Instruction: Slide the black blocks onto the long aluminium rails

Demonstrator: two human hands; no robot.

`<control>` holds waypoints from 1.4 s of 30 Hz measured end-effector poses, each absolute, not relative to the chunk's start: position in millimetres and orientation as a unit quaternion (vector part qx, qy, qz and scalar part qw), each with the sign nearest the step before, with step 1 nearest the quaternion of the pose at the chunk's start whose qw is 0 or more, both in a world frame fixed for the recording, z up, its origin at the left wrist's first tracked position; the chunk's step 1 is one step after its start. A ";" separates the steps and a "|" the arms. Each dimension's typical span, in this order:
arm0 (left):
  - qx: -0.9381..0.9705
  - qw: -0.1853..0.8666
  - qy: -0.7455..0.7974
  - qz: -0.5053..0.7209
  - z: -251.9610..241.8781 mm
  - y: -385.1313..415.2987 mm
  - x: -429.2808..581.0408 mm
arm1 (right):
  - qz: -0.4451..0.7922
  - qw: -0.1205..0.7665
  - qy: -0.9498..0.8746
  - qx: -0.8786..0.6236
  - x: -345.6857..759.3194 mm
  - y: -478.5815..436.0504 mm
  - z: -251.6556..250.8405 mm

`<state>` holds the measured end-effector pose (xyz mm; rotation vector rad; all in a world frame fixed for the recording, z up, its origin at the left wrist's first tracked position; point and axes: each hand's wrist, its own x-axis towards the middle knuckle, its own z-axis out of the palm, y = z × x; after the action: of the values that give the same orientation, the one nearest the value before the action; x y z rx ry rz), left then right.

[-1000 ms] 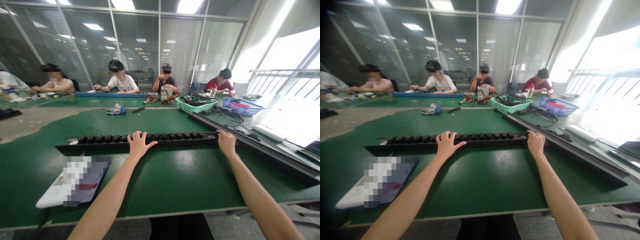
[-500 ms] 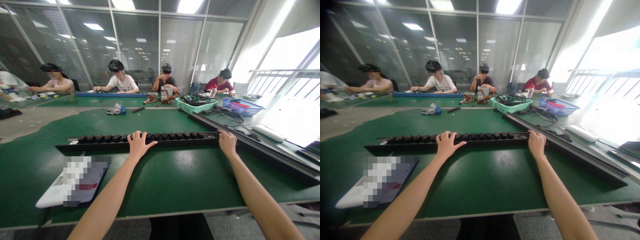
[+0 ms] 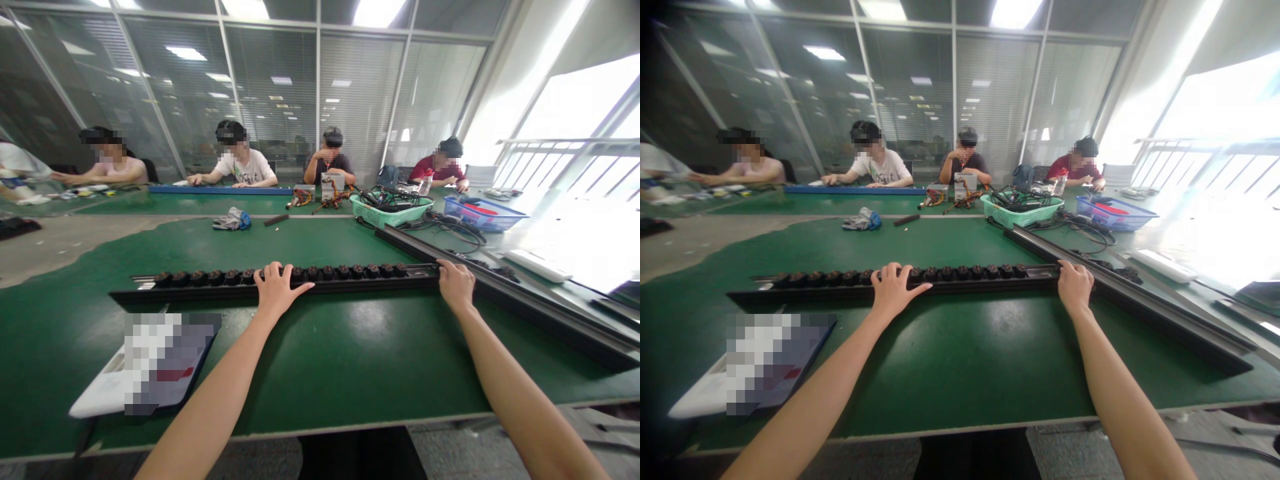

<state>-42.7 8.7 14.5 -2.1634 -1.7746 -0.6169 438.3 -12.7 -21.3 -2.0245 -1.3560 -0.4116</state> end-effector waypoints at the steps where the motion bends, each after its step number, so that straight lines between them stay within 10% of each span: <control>1: -0.748 0.138 -0.614 -0.212 14.4 8.6 -42.6 | -0.156 0.330 -0.514 -0.776 438.1 -13.0 -21.2; 42: -0.748 0.132 -0.613 -0.217 15.0 8.1 -42.6 | -0.151 0.304 -0.472 -0.813 440.6 -15.7 -18.9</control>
<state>-42.6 8.1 15.0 -2.1718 -1.7777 -0.6310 440.6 -15.7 -18.9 -2.1554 -1.2519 -0.4008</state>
